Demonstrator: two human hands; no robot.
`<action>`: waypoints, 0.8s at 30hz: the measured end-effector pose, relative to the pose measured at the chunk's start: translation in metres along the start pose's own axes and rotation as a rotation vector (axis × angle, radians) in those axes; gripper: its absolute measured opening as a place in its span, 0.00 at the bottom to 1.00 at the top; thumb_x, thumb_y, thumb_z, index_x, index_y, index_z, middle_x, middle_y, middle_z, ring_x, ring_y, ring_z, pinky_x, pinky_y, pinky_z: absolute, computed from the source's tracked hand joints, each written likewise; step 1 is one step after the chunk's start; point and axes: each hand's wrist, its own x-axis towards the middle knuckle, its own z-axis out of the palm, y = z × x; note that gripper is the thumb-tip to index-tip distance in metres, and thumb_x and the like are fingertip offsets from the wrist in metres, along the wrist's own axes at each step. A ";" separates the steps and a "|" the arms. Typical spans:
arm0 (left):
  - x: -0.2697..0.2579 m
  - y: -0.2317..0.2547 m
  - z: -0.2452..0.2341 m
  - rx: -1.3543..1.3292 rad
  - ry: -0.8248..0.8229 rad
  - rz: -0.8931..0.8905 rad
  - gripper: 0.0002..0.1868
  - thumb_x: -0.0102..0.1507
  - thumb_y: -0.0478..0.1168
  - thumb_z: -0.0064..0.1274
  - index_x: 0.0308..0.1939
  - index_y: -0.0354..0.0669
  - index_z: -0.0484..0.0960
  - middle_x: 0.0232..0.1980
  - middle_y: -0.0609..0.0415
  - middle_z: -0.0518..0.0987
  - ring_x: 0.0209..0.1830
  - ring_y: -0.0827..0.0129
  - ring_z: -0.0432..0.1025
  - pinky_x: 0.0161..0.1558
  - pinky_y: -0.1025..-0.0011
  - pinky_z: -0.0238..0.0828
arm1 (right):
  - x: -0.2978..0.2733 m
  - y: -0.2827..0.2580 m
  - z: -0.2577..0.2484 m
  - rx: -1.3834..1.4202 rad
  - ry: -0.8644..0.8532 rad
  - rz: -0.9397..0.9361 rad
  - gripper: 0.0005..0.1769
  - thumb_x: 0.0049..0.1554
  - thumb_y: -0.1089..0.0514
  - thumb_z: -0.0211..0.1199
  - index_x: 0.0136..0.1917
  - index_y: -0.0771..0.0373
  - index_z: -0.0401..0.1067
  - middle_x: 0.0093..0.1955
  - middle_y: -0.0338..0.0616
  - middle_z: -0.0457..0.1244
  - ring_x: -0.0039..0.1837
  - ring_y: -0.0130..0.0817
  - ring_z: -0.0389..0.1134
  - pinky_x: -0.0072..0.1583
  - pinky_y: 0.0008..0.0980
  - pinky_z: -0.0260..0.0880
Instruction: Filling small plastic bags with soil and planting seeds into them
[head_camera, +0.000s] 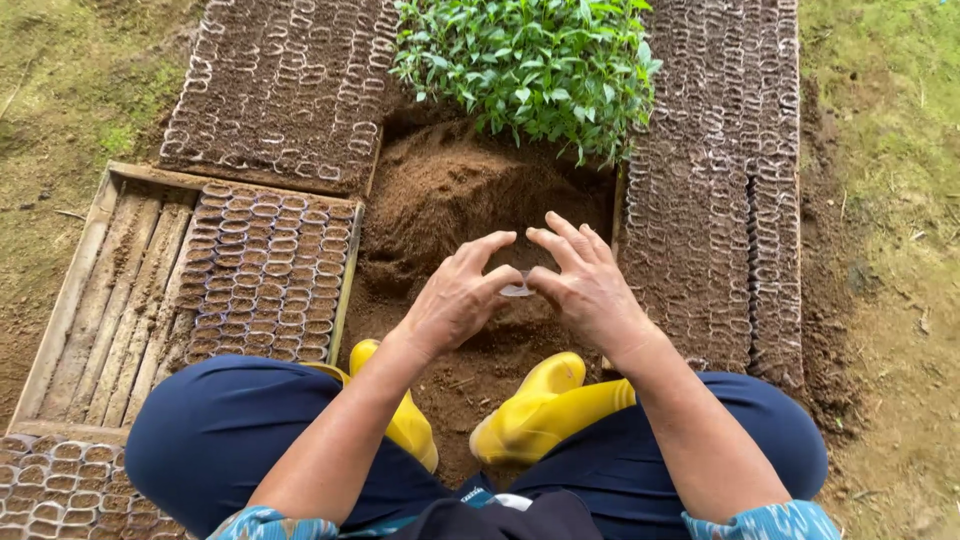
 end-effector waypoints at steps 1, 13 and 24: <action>0.000 0.001 -0.002 0.067 0.010 0.018 0.13 0.60 0.40 0.62 0.47 0.55 0.77 0.69 0.50 0.68 0.62 0.54 0.71 0.51 0.59 0.78 | 0.000 0.000 -0.001 0.018 0.019 -0.004 0.02 0.59 0.52 0.61 0.47 0.47 0.73 0.74 0.39 0.57 0.82 0.46 0.48 0.75 0.57 0.54; -0.007 -0.005 0.031 0.325 0.030 0.470 0.06 0.64 0.45 0.57 0.38 0.51 0.78 0.45 0.60 0.71 0.45 0.69 0.72 0.43 0.74 0.76 | 0.008 0.004 -0.017 0.364 -0.300 0.076 0.01 0.54 0.56 0.68 0.42 0.50 0.77 0.75 0.45 0.56 0.81 0.52 0.49 0.70 0.67 0.60; 0.069 -0.031 0.028 0.237 -0.248 0.475 0.08 0.68 0.29 0.48 0.47 0.45 0.76 0.46 0.57 0.76 0.46 0.68 0.77 0.49 0.74 0.80 | 0.054 0.069 -0.035 0.612 -0.427 0.070 0.06 0.58 0.62 0.63 0.49 0.61 0.77 0.72 0.55 0.58 0.71 0.63 0.61 0.67 0.65 0.66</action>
